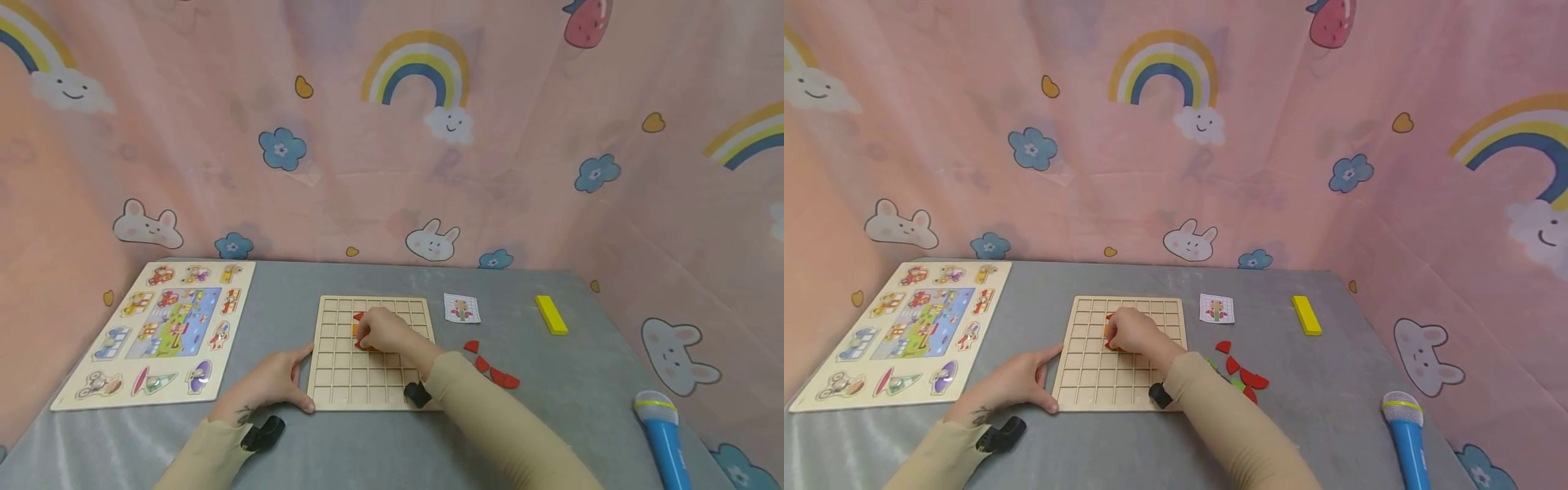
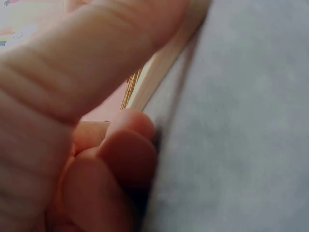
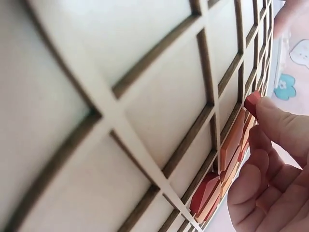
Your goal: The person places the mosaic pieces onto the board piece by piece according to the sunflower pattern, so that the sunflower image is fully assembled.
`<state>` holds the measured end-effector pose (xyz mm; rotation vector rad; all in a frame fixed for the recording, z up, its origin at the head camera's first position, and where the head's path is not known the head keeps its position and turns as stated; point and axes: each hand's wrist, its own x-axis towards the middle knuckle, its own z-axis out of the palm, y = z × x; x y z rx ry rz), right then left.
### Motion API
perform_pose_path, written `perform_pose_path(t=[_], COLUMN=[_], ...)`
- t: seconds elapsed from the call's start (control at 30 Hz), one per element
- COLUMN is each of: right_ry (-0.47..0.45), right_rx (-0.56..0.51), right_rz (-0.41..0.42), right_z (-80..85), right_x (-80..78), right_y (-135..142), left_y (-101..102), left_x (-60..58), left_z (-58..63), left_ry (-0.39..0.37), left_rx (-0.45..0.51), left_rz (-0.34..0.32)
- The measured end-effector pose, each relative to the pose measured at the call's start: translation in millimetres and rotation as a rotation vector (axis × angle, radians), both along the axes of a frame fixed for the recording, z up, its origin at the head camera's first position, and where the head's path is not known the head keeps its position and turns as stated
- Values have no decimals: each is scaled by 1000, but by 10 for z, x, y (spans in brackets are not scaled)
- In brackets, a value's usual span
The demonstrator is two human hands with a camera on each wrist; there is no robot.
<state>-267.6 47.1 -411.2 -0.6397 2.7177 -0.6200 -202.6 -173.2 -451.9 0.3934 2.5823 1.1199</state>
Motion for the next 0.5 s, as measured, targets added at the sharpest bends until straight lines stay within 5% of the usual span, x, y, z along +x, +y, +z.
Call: perform_pose_path(t=[0.5], right_ry=[23], right_rx=[14], right_rz=[-15], right_z=[-18], right_x=[-2], right_y=[-15], left_y=[2], left_x=[-4], left_z=[-7], left_ry=[-4], left_rx=[-8], left_rz=[2])
